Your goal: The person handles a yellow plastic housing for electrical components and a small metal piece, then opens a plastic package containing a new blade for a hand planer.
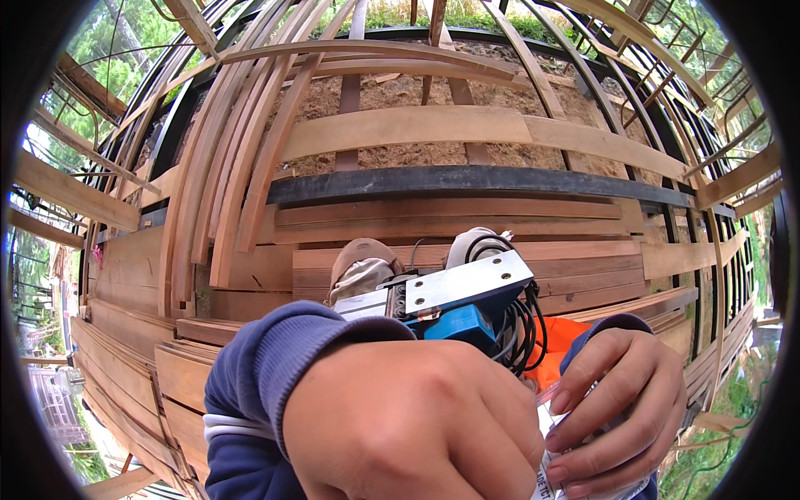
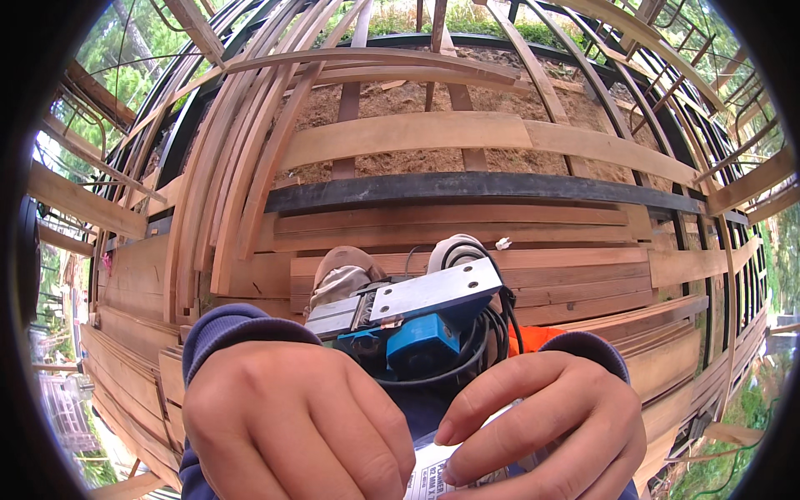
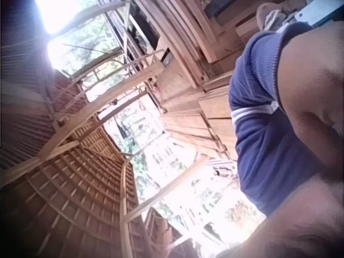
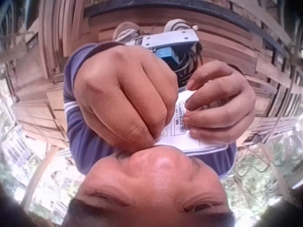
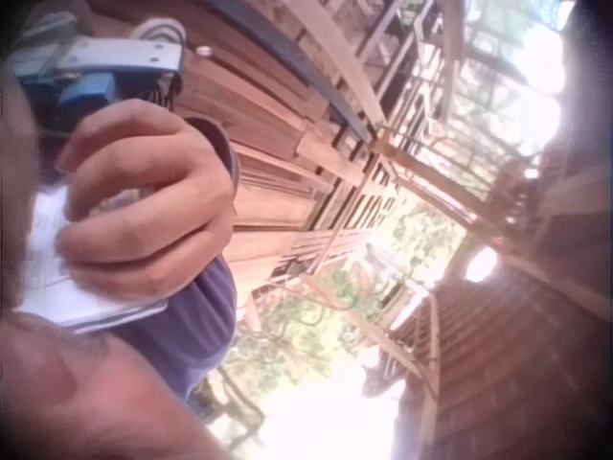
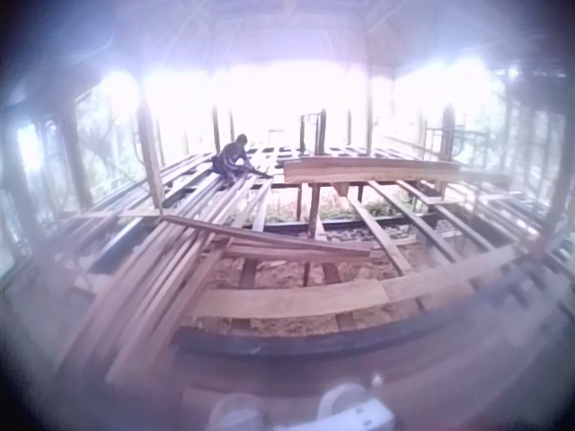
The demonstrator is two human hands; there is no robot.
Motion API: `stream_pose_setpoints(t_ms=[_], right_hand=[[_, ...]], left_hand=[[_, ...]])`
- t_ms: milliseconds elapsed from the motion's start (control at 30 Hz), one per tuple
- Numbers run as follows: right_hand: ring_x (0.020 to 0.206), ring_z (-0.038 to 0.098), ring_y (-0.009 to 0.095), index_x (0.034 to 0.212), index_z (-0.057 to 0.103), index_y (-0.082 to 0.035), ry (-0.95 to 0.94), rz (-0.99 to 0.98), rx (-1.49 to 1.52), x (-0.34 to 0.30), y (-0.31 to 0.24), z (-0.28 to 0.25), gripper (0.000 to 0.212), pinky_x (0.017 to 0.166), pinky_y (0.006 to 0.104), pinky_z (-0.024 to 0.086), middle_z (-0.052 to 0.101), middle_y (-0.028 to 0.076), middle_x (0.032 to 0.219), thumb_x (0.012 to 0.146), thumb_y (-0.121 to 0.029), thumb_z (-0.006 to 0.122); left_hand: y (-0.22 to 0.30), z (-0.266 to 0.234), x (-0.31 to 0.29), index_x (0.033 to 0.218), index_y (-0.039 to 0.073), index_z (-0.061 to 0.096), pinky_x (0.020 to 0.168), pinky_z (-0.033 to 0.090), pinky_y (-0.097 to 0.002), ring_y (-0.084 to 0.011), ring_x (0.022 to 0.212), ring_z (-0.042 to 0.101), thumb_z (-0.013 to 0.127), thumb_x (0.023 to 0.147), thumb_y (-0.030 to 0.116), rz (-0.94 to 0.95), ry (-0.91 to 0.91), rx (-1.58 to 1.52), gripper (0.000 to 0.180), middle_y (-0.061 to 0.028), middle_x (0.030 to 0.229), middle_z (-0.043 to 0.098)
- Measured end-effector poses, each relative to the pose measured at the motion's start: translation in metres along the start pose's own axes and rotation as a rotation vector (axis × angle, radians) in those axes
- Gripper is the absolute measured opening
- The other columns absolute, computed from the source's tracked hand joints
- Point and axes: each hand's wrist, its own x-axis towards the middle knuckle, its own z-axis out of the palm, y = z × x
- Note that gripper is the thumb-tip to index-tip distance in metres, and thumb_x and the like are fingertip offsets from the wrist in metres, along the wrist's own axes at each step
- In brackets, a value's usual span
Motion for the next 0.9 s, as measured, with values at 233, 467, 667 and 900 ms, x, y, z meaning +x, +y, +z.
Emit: stream_pose_setpoints(t_ms=[233,467,667,900], right_hand=[[0.072,0.064,0.021,0.090,0.071,-0.005,-0.084,0.220,-0.265,-0.010,0.001,-0.011,0.013,0.069,0.0352,0.050,0.068,0.006,0.084,0.082,-0.015,0.071],[0.067,0.061,0.031,0.089,0.063,-0.002,-0.280,0.787,-0.357,-0.008,0.037,-0.005,0.025,0.057,0.0370,0.047,0.061,0.012,0.078,0.081,-0.021,0.076],[0.063,0.058,0.036,0.085,0.059,0.000,-0.244,0.732,-0.254,0.000,0.054,0.007,0.012,0.056,0.0419,0.046,0.057,0.014,0.070,0.087,-0.008,0.068],[0.056,0.052,0.035,0.069,0.046,-0.004,-0.345,0.569,-0.271,0.002,0.060,0.011,0.033,0.051,0.0429,0.041,0.049,0.012,0.063,0.085,-0.015,0.072]], left_hand=[[0.056,-0.045,0.001,0.084,0.001,0.073,0.068,0.054,-0.0325,-0.0186,0.073,0.070,0.069,0.086,0.008,-0.502,-0.041,0.356,0.008,-0.0131,0.083,0.072],[0.048,-0.069,-0.020,0.088,-0.003,0.073,0.066,0.052,-0.0263,-0.0163,0.070,0.067,0.071,0.084,0.008,-1.015,0.029,0.778,0.011,-0.0114,0.077,0.071],[0.055,-0.076,-0.003,0.090,-0.003,0.072,0.065,0.050,-0.0236,-0.0069,0.071,0.061,0.072,0.087,0.014,-1.185,0.063,0.681,0.018,-0.0059,0.074,0.069],[0.050,-0.084,-0.021,0.091,-0.006,0.072,0.056,0.043,-0.0234,-0.0038,0.064,0.049,0.073,0.089,0.026,-1.143,0.121,0.461,0.032,-0.0020,0.067,0.064]])
